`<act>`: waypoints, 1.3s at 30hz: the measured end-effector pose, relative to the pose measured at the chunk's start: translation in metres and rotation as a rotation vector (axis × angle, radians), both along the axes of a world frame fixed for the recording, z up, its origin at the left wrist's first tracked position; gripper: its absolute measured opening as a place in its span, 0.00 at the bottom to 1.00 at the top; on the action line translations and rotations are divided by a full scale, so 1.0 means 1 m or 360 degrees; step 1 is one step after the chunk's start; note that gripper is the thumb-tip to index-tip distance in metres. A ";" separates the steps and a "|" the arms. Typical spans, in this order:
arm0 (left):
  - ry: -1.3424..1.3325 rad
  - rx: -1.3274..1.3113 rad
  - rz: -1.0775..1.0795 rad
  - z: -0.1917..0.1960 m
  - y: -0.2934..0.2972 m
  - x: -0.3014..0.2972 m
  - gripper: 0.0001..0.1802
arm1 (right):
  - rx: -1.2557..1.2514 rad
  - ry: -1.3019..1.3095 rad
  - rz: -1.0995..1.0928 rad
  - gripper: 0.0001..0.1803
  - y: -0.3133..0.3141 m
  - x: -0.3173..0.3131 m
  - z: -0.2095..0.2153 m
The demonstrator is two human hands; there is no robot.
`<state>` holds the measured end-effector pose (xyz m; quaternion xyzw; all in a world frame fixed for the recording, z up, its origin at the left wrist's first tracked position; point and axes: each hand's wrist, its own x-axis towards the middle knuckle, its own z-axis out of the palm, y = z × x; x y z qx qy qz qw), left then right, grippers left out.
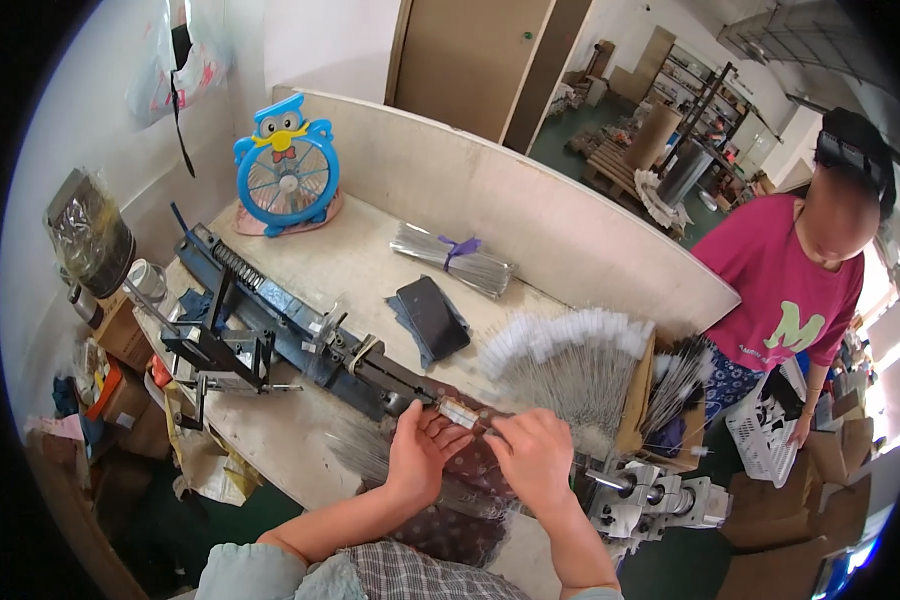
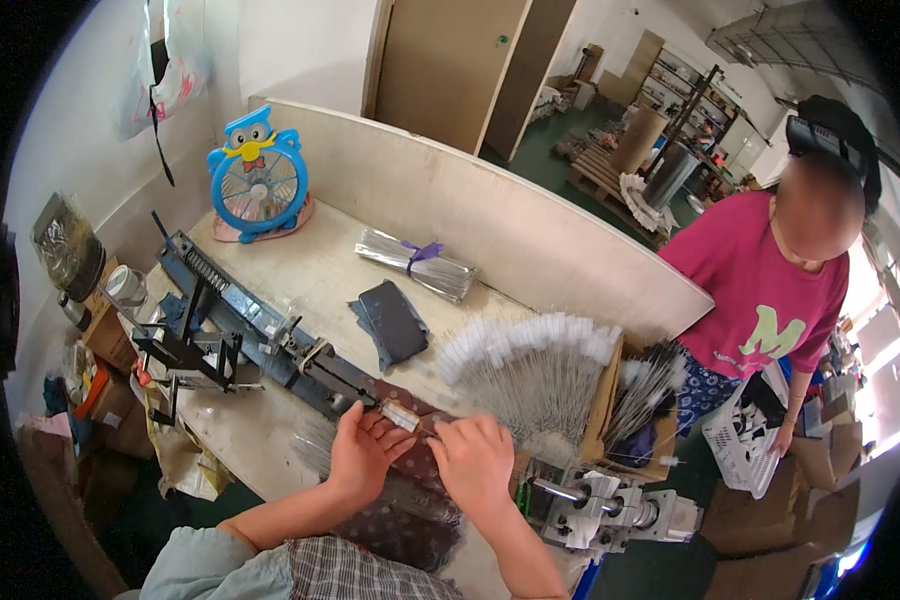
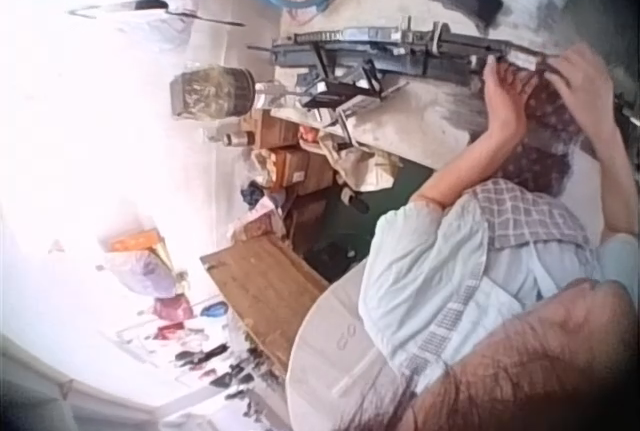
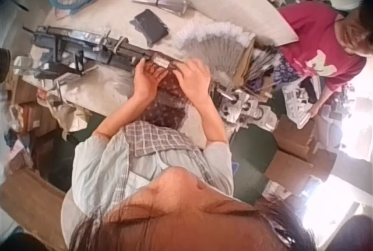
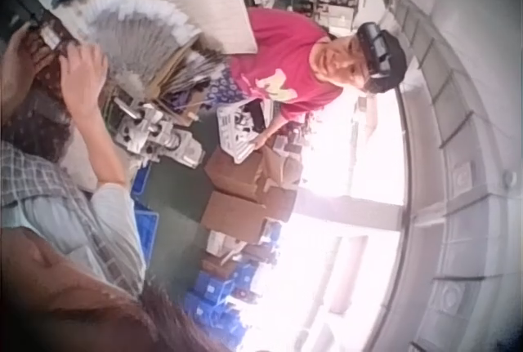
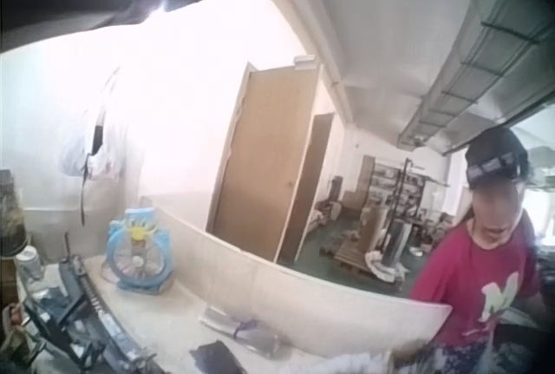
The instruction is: Assembling small industrial or cosmetic brushes using a manual alignment jig and adhesive.
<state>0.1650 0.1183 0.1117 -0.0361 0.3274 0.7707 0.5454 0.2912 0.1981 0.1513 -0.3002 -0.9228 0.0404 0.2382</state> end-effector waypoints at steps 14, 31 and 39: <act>0.0253 -0.0089 -0.0187 -0.014 -0.018 0.000 0.36 | -0.0034 0.0238 0.0019 0.11 -0.019 0.015 -0.008; 0.0076 0.0341 0.0177 -0.292 -0.252 -0.379 0.31 | -0.0674 -0.0409 -0.0167 0.10 -0.078 0.089 -0.094; 0.0415 0.0264 0.0231 -0.396 -0.266 -0.420 0.28 | -0.0887 -0.0446 -0.0219 0.16 -0.062 0.090 -0.093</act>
